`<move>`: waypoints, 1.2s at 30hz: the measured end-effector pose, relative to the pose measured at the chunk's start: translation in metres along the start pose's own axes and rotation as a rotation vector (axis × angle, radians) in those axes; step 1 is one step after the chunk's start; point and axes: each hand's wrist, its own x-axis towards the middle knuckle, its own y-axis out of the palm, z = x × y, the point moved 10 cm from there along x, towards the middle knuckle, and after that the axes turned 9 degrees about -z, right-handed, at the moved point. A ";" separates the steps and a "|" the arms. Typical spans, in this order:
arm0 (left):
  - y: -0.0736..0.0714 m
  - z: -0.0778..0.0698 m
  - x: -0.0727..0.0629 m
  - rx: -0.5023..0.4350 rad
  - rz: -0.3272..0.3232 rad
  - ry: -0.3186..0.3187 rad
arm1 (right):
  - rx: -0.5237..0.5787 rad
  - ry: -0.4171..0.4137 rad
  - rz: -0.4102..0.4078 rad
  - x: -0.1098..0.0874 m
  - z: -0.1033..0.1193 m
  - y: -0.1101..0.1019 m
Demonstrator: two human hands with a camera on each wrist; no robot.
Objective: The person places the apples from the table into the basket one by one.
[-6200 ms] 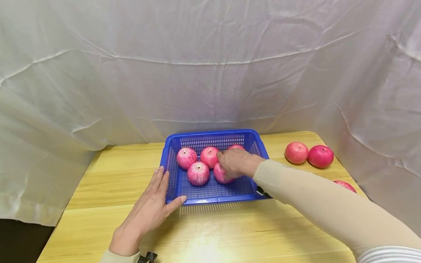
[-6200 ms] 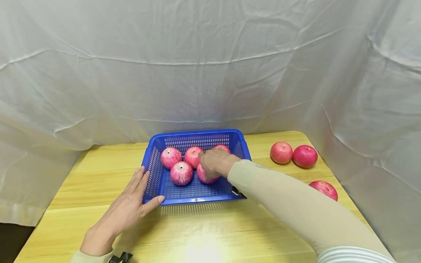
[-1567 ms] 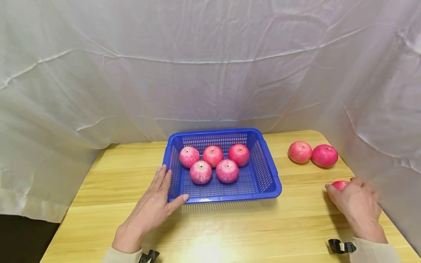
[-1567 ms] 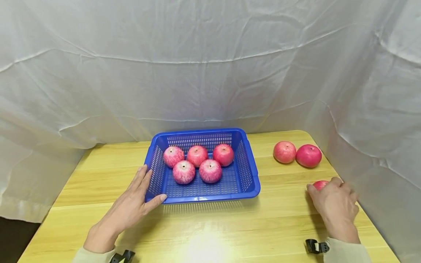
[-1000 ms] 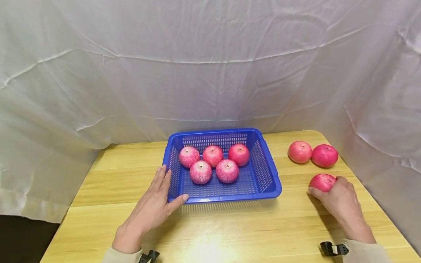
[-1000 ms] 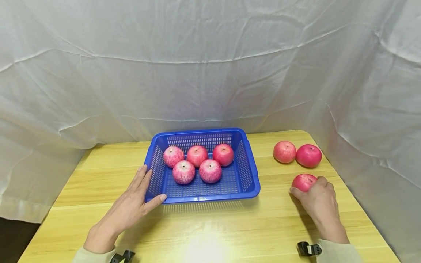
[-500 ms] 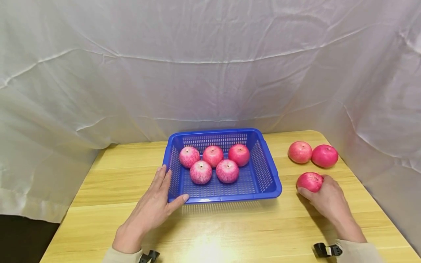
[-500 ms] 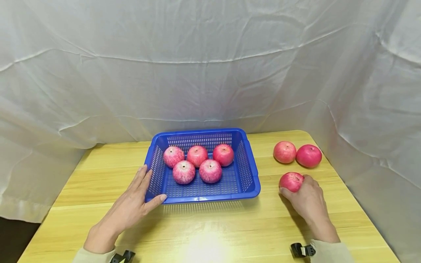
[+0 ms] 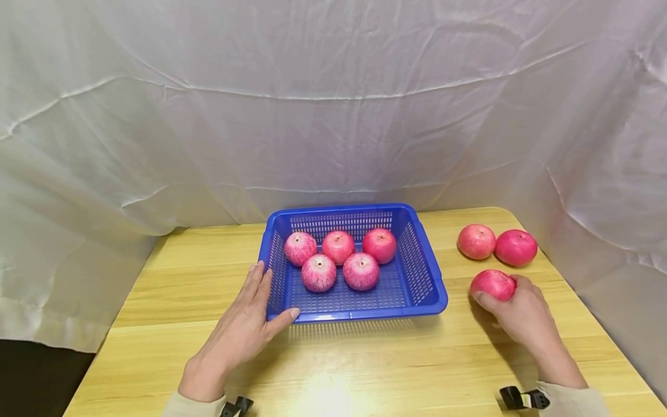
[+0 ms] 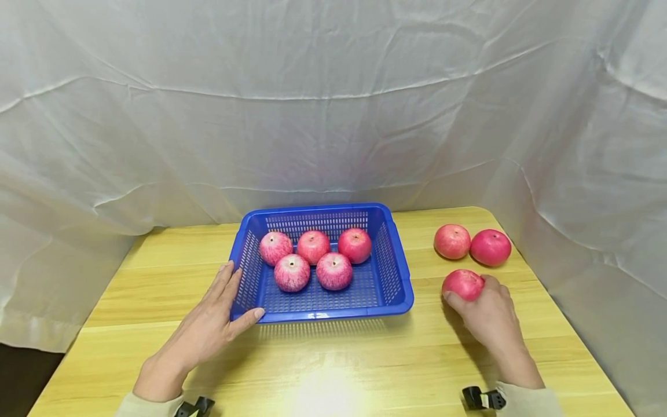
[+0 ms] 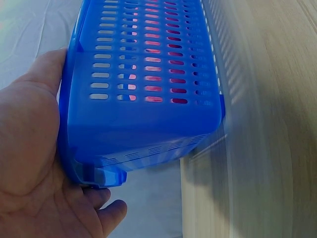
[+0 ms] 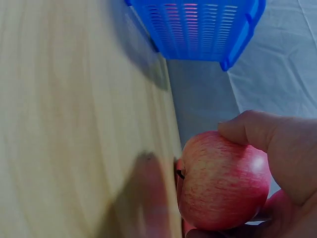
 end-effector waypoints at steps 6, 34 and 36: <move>-0.001 0.000 0.000 -0.004 -0.002 0.002 | 0.013 -0.052 -0.053 0.000 0.014 -0.017; -0.001 0.000 -0.001 -0.008 -0.010 0.011 | 0.045 -0.448 -0.179 -0.031 0.177 -0.044; -0.001 -0.001 -0.001 -0.007 -0.012 0.013 | 0.051 -0.473 -0.169 -0.034 0.187 -0.041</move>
